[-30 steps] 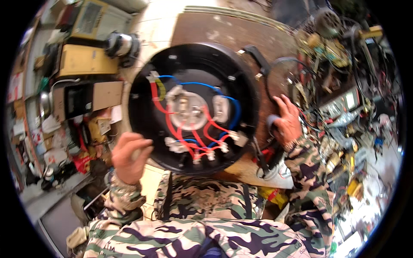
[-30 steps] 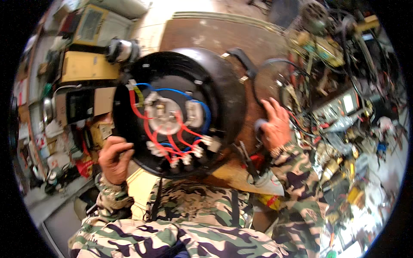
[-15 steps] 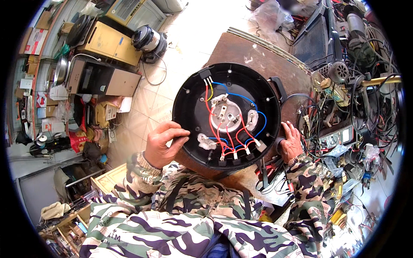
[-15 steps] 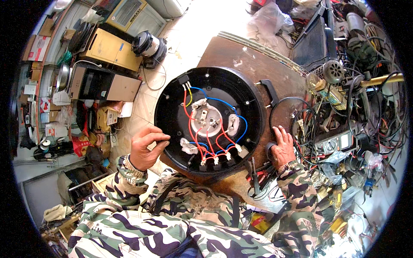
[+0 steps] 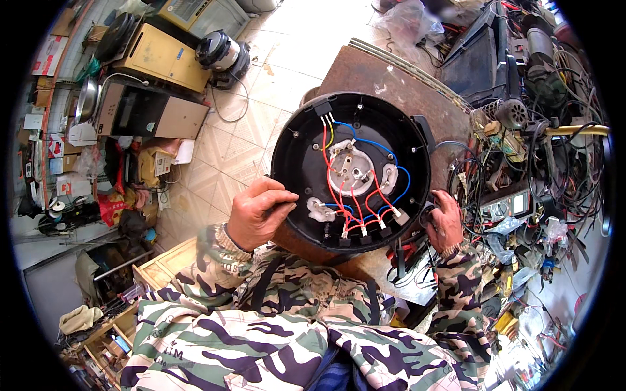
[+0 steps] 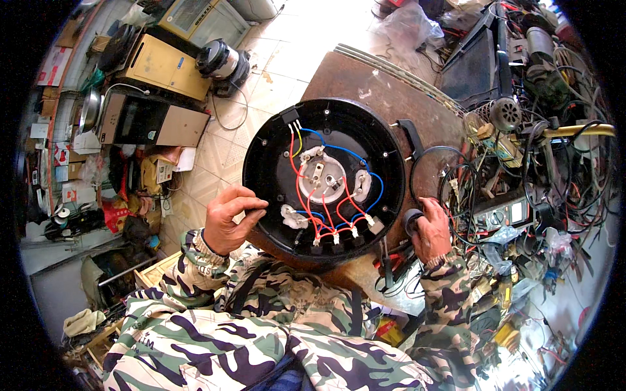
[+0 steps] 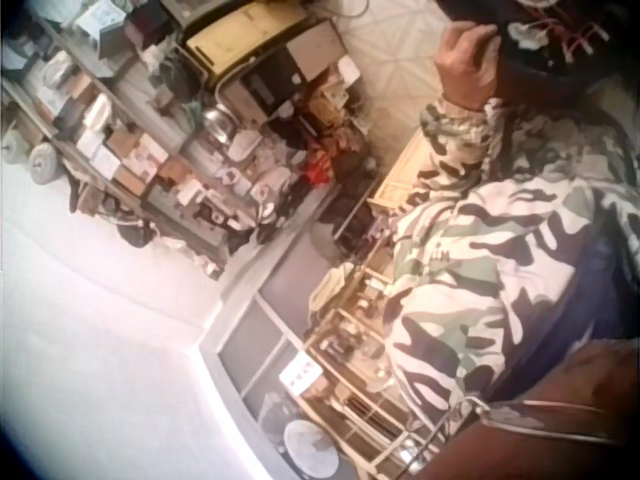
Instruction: The person works on the internal wiring of a black circular appliance base, using pliers and a screwdriver to strip, twist, and connect wires. They handle a small cylindrical component and repeatedly adjust the wiring within the base throughout the clip.
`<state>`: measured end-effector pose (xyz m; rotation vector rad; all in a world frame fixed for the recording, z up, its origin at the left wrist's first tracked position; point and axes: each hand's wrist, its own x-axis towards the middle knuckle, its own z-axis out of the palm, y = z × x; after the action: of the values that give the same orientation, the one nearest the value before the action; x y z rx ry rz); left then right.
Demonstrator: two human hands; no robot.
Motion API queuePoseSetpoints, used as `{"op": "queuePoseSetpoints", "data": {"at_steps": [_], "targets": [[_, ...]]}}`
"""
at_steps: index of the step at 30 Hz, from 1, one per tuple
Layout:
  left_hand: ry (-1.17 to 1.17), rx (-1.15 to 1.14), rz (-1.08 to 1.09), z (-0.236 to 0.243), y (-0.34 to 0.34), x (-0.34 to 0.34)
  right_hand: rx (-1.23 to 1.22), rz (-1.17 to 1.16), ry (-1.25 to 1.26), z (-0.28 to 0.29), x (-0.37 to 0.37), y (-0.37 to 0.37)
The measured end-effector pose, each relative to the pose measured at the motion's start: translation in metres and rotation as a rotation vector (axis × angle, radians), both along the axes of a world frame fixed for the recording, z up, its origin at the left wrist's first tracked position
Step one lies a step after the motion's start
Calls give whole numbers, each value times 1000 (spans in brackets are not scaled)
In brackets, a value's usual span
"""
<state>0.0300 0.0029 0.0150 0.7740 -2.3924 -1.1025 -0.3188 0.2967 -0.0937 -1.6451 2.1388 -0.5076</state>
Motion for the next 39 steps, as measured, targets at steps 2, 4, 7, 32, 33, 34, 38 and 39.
{"op": "queuePoseSetpoints", "data": {"at_steps": [2, 4, 7, 32, 33, 34, 38, 39], "targets": [[0, 20, 16, -2, 0, 6, -10, -104, 31, 21, 10, 1], [13, 50, 5, -3, -2, 3, -44, -410, -149, 57, 31, 5], [41, 70, 13, -3, 0, 5, -310, -442, -117, 121, 80, -27], [225, 104, -169, -14, -24, 9, -230, -390, 213, 99, 246, -173], [233, 101, -176, -14, -24, 9, -223, -392, 205, 100, 246, -173], [242, 98, -181, -16, -25, 9, -217, -392, 197, 100, 245, -173], [262, 97, -193, -17, -26, 7, -214, -387, 175, 101, 244, -172], [258, 105, -191, -15, -26, 8, -211, -386, 176, 101, 245, -172]]}}
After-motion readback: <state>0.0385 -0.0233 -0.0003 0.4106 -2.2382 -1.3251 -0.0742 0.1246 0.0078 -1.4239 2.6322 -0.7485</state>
